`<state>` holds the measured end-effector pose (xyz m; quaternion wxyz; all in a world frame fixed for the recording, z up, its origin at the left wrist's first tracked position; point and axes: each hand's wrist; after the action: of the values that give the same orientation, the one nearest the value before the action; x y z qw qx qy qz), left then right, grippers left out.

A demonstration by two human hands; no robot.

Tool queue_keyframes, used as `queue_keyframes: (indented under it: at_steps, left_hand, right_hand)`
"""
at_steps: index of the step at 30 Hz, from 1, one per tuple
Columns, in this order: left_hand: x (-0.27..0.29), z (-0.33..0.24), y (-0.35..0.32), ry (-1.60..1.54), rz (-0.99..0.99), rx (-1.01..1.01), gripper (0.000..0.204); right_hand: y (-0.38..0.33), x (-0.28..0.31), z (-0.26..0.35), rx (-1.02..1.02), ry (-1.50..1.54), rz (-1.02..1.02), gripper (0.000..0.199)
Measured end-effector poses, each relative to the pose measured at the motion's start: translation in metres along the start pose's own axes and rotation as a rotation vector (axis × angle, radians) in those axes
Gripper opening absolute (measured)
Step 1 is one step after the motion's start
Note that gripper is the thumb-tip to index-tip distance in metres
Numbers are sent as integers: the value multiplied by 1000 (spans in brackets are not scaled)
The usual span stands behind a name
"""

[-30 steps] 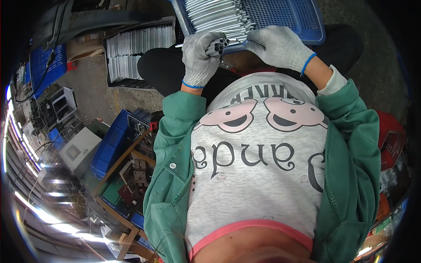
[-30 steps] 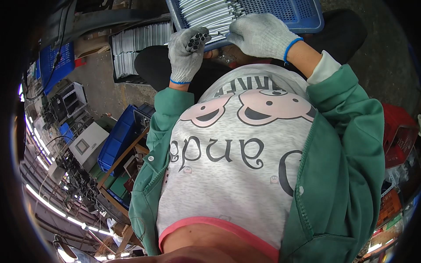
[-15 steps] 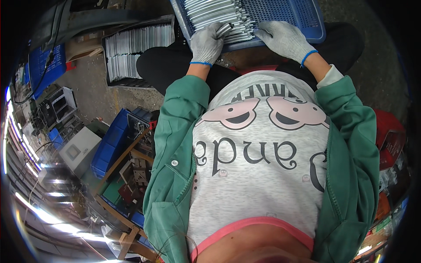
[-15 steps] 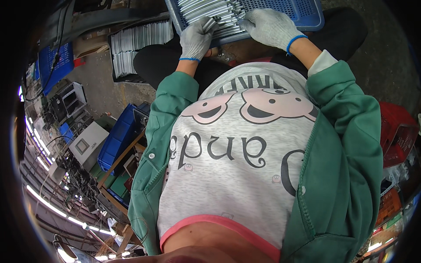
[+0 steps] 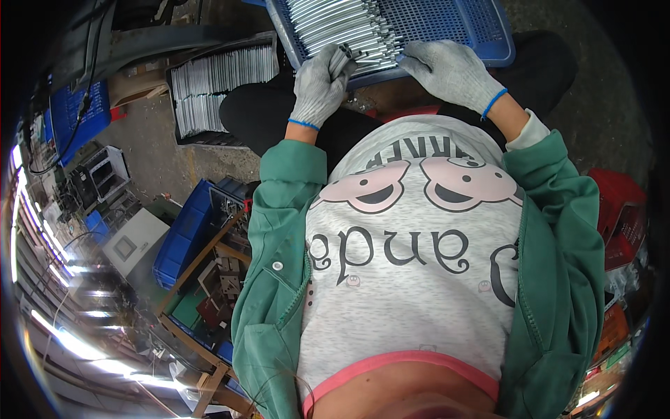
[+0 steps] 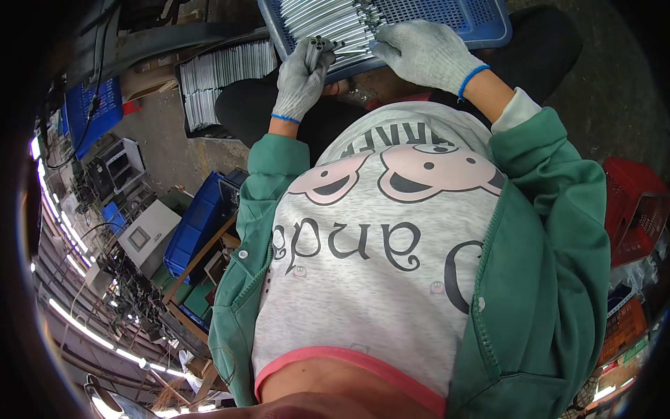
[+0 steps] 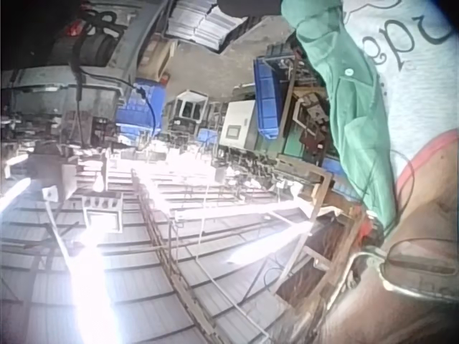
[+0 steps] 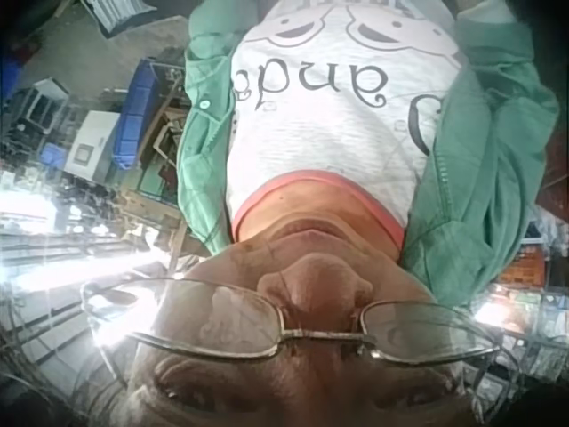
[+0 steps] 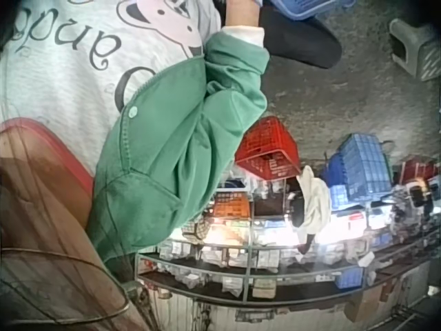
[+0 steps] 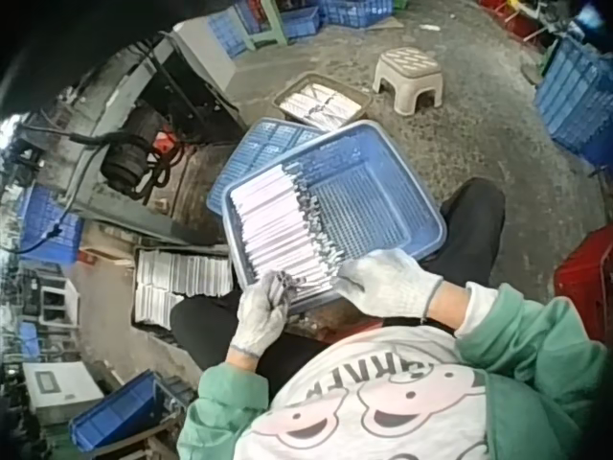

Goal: Sorting and placing small metal components into a partitioned tray at a factory workstation.

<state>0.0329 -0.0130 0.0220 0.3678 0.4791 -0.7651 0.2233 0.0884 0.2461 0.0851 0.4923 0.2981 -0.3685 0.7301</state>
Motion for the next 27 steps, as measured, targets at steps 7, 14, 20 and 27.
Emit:
queue_keyframes:
  at_steps: [7, 14, 20, 27]
  left_hand:
    - [6, 2, -7, -202, 21, -116, 31]
    - [25, -23, -13, 34, -9, -240, 27]
    - [27, -33, -12, 12, -42, -263, 25]
    - [32, -48, -10, 13, -161, -328, 22]
  right_hand:
    - [-6, 5, 9, 102, -75, -37, 23]
    - [-7, 9, 15, 151, -143, 6, 21]
    - [-2, 9, 14, 91, -166, -25, 19]
    - [-2, 14, 22, 113, -101, 39, 19]
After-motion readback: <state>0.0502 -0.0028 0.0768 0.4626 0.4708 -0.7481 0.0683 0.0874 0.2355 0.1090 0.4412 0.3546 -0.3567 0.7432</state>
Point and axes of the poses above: each hand's wrist, its own y-axis towards the middle knuckle, its own x-axis out of the back of the hand, z = x × y, and after that the axes turned 5 degrees about z, right-handed
